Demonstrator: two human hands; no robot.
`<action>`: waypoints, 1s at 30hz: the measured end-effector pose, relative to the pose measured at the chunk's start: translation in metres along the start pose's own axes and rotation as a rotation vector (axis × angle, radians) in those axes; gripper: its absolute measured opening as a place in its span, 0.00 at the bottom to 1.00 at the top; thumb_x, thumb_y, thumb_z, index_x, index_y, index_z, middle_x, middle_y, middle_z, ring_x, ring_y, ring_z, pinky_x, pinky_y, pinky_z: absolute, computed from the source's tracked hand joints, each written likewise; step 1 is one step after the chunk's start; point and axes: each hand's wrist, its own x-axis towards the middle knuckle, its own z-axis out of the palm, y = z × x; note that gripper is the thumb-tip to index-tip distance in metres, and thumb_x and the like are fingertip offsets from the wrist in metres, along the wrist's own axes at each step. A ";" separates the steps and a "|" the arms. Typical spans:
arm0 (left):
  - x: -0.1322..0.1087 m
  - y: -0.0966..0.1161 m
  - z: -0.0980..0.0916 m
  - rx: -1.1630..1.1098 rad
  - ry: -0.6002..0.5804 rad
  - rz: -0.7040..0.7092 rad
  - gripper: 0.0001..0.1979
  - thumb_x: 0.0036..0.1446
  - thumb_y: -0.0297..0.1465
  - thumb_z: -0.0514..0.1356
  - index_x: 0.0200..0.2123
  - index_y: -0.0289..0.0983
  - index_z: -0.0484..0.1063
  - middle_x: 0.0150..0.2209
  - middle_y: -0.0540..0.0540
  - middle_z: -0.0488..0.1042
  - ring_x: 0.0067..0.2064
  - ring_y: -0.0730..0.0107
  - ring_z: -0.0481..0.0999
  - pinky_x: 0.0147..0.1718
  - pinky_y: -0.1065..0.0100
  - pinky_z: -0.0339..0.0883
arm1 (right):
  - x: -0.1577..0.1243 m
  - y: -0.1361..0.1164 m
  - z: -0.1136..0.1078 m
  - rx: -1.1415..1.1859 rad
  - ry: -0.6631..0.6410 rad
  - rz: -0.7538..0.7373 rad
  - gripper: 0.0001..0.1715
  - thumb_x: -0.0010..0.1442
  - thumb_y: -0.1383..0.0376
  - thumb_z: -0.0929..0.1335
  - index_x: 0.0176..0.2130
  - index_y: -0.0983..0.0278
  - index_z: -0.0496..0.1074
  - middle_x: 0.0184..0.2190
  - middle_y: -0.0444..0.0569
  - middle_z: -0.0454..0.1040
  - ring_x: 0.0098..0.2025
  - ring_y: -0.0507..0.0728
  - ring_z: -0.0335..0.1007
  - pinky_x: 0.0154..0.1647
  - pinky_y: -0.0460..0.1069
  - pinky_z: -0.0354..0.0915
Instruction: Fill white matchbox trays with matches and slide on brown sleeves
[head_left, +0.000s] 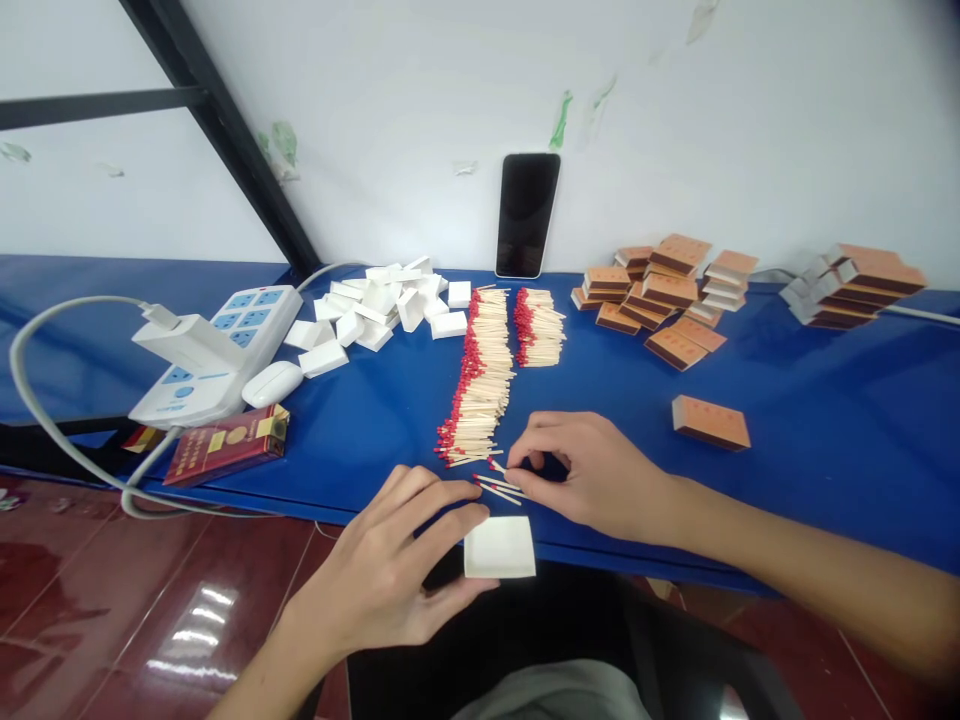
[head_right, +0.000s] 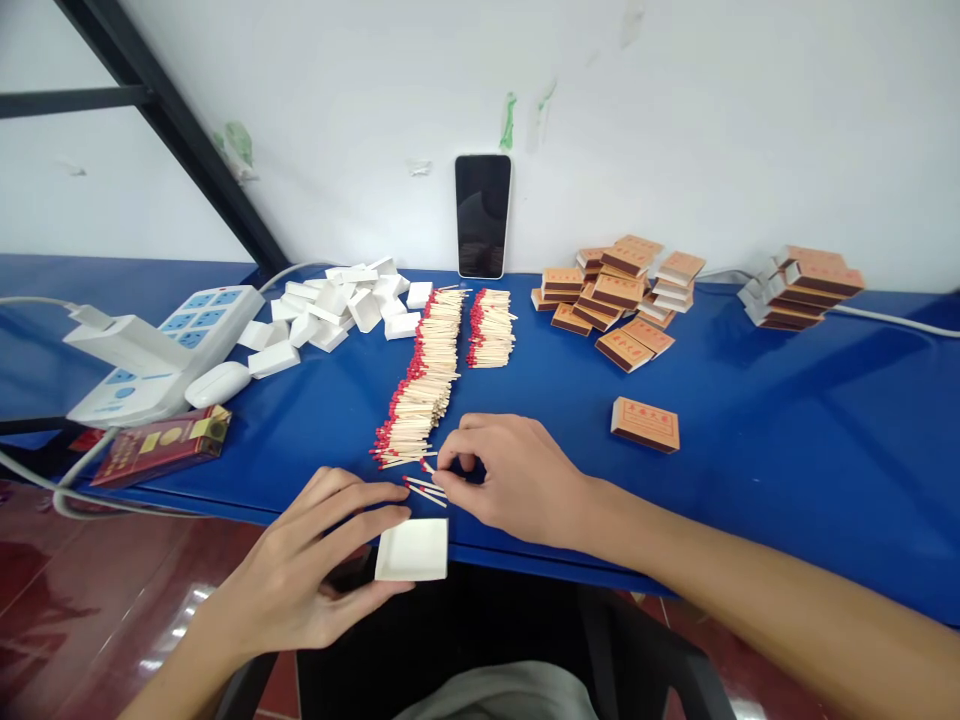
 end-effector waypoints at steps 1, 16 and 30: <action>0.000 0.000 0.000 -0.006 0.006 0.000 0.19 0.56 0.31 0.68 0.50 0.33 0.71 0.47 0.37 0.75 0.43 0.57 0.71 0.43 0.54 0.66 | 0.001 0.000 -0.001 0.011 -0.008 0.006 0.05 0.59 0.67 0.71 0.31 0.61 0.77 0.26 0.41 0.71 0.27 0.48 0.64 0.27 0.46 0.56; 0.002 0.002 0.002 0.039 0.022 0.031 0.17 0.56 0.34 0.67 0.48 0.35 0.73 0.48 0.39 0.78 0.41 0.56 0.72 0.39 0.55 0.65 | 0.001 0.003 -0.009 0.070 -0.098 -0.009 0.08 0.64 0.64 0.70 0.34 0.60 0.80 0.30 0.43 0.74 0.28 0.49 0.65 0.31 0.46 0.59; 0.002 0.002 0.002 0.080 0.047 0.040 0.17 0.56 0.37 0.67 0.47 0.36 0.74 0.46 0.39 0.80 0.39 0.59 0.73 0.37 0.58 0.66 | -0.001 0.007 -0.017 0.125 -0.135 -0.046 0.07 0.63 0.64 0.70 0.32 0.62 0.76 0.30 0.42 0.71 0.29 0.49 0.65 0.31 0.46 0.59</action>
